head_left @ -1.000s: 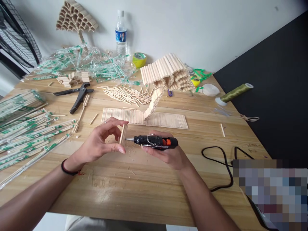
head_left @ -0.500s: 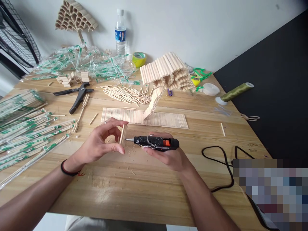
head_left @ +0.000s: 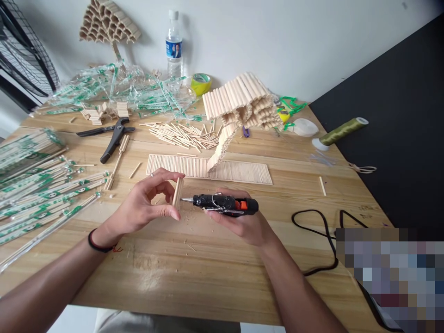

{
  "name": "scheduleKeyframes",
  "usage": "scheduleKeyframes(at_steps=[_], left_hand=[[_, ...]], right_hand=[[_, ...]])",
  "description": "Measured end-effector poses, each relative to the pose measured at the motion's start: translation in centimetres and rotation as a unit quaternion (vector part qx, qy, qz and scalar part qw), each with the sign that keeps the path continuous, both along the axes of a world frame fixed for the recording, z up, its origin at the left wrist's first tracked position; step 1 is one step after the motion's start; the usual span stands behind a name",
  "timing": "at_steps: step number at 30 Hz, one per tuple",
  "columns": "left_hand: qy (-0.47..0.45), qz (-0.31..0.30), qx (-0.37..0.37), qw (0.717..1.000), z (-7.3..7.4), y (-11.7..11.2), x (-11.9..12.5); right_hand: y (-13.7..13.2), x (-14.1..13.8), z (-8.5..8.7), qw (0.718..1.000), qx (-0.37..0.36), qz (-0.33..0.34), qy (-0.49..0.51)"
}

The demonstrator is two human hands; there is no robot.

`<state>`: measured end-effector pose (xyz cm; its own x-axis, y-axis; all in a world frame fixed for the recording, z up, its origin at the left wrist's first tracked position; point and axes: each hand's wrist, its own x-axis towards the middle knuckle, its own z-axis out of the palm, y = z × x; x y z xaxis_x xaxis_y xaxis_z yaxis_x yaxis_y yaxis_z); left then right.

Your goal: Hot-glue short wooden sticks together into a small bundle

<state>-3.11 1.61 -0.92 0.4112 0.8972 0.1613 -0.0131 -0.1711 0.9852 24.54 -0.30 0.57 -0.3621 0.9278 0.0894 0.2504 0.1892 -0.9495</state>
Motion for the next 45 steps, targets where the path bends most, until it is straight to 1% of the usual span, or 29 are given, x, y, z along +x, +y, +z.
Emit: scheduleKeyframes(at_steps=[3, 8, 15, 20, 24, 29, 34, 39, 45], left_hand=[[0.001, -0.005, 0.003, 1.0, -0.02, -0.04, -0.05], [-0.003, -0.006, -0.015, 1.0, -0.05, -0.07, -0.05], [-0.005, -0.007, -0.012, 1.0, -0.14, 0.01, -0.07], [-0.004, -0.011, -0.01, 1.0, -0.32, 0.02, -0.14], [-0.004, -0.014, -0.013, 1.0, -0.35, 0.06, -0.13], [-0.004, -0.011, -0.013, 1.0, -0.31, 0.02, -0.13], [-0.006, -0.012, -0.015, 1.0, -0.31, 0.04, -0.13], [-0.01, -0.013, -0.016, 1.0, -0.25, 0.05, -0.11], [-0.004, -0.007, -0.013, 1.0, -0.2, 0.13, -0.12]], right_hand=[[-0.02, 0.02, -0.19, 1.0, 0.0, 0.008, -0.004], [0.0, -0.03, -0.13, 1.0, 0.004, -0.004, -0.007], [-0.03, -0.18, 0.01, 1.0, 0.014, -0.002, 0.018], [-0.15, 0.06, -0.3, 1.0, -0.014, -0.017, -0.005], [-0.18, 0.06, -0.4, 1.0, -0.015, -0.012, -0.003], [-0.2, -0.09, -0.51, 0.999, -0.016, -0.039, -0.012], [-0.2, -0.17, -0.47, 0.999, -0.014, -0.038, -0.016], [-0.16, -0.28, -0.2, 0.999, -0.032, -0.022, 0.0], [-0.15, -0.28, -0.13, 1.0, -0.017, -0.012, -0.006]])
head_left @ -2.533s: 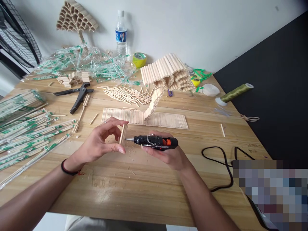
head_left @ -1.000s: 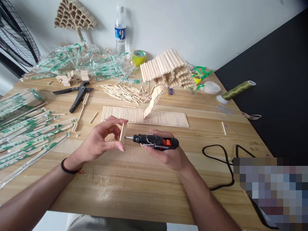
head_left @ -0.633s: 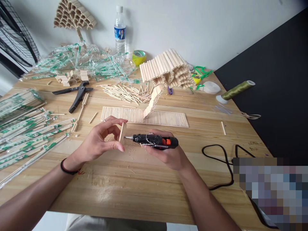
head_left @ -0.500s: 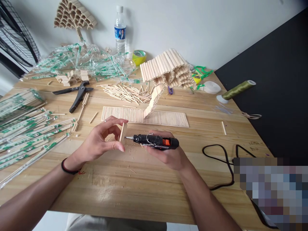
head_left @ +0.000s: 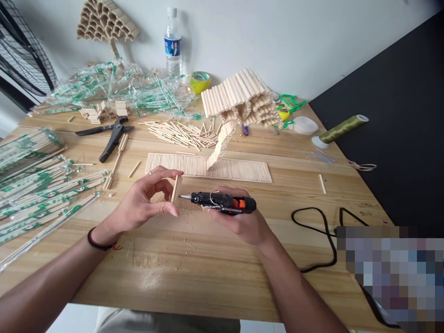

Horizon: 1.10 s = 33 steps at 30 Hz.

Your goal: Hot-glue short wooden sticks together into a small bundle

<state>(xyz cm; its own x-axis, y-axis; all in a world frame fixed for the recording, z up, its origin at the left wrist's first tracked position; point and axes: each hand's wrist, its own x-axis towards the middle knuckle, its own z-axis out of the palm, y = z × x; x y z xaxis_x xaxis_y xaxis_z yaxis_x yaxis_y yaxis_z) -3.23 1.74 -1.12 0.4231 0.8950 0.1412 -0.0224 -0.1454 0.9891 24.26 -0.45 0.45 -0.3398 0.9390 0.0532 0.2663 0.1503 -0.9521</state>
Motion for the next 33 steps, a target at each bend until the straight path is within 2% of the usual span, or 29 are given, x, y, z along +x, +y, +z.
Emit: scheduleKeyframes(at_steps=[28, 33], left_hand=[[-0.004, 0.008, 0.006, 1.0, -0.06, 0.04, 0.11], [-0.016, 0.004, 0.008, 1.0, -0.21, 0.15, 0.24]], right_hand=[[0.08, -0.11, 0.16, 1.0, -0.011, -0.014, 0.005], [0.04, 0.03, 0.17, 0.999, -0.037, -0.018, 0.005]])
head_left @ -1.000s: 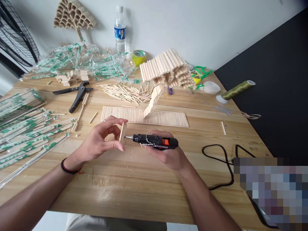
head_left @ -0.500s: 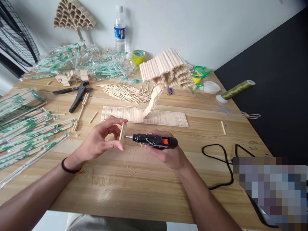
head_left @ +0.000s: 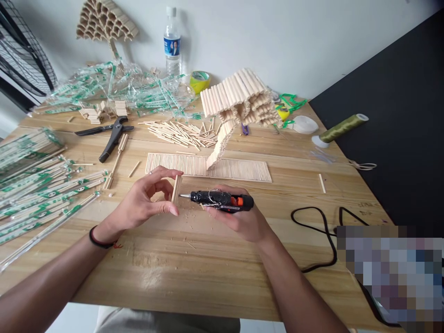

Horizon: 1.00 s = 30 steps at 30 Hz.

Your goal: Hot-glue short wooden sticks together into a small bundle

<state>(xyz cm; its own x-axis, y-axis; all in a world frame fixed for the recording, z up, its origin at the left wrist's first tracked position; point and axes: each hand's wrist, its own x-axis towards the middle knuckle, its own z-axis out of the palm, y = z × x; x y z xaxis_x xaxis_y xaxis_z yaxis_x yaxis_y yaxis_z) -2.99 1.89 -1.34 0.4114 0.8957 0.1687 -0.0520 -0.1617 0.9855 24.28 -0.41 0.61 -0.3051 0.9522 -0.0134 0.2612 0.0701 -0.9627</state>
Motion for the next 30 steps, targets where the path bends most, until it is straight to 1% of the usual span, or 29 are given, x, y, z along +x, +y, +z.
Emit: scheduleKeyframes(at_steps=[5, 11, 15, 22, 25, 30], left_hand=[[0.014, 0.001, -0.002, 1.0, 0.01, 0.05, -0.04], [0.014, 0.012, 0.003, 1.0, 0.03, 0.09, -0.09], [0.013, 0.008, 0.005, 1.0, 0.08, 0.08, -0.06], [0.016, 0.009, 0.002, 1.0, 0.21, 0.02, -0.09], [0.018, 0.011, 0.006, 1.0, 0.29, 0.01, -0.06], [0.014, 0.006, 0.004, 1.0, 0.16, 0.0, -0.09]], right_hand=[[0.01, 0.11, 0.23, 0.999, -0.033, 0.004, 0.0], [0.02, -0.01, 0.44, 1.0, -0.023, 0.01, 0.007], [-0.06, 0.02, 0.27, 0.999, -0.035, -0.001, -0.005], [-0.06, -0.09, 0.27, 1.0, -0.001, 0.007, 0.012], [-0.08, -0.01, 0.11, 1.0, 0.01, -0.001, 0.002], [-0.11, 0.03, 0.12, 1.0, 0.009, 0.001, -0.006]])
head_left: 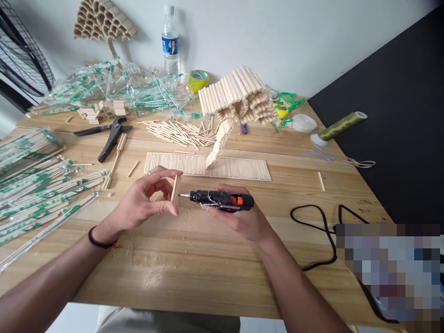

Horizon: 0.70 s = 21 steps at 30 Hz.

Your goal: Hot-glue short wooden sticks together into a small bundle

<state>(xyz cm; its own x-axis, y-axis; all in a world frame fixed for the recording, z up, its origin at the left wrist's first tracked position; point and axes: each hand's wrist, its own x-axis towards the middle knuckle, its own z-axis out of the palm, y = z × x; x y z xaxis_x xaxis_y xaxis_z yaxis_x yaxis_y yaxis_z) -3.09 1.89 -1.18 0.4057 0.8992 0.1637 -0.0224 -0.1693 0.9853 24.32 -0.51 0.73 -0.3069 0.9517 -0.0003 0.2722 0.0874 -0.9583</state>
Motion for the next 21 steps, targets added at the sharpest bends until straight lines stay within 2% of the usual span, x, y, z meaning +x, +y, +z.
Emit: scheduleKeyframes(at_steps=[6, 11, 21], left_hand=[[0.0, 0.001, -0.003, 1.0, -0.09, -0.02, -0.01], [0.0, 0.003, 0.0, 1.0, 0.01, -0.04, 0.03], [-0.009, 0.001, -0.002, 1.0, -0.33, 0.0, -0.03]], right_hand=[[-0.08, -0.07, -0.08, 1.0, -0.011, -0.011, 0.002], [-0.04, -0.15, 0.23, 1.0, -0.021, 0.005, 0.018], [0.33, -0.08, 0.44, 0.999, 0.02, 0.029, 0.026]])
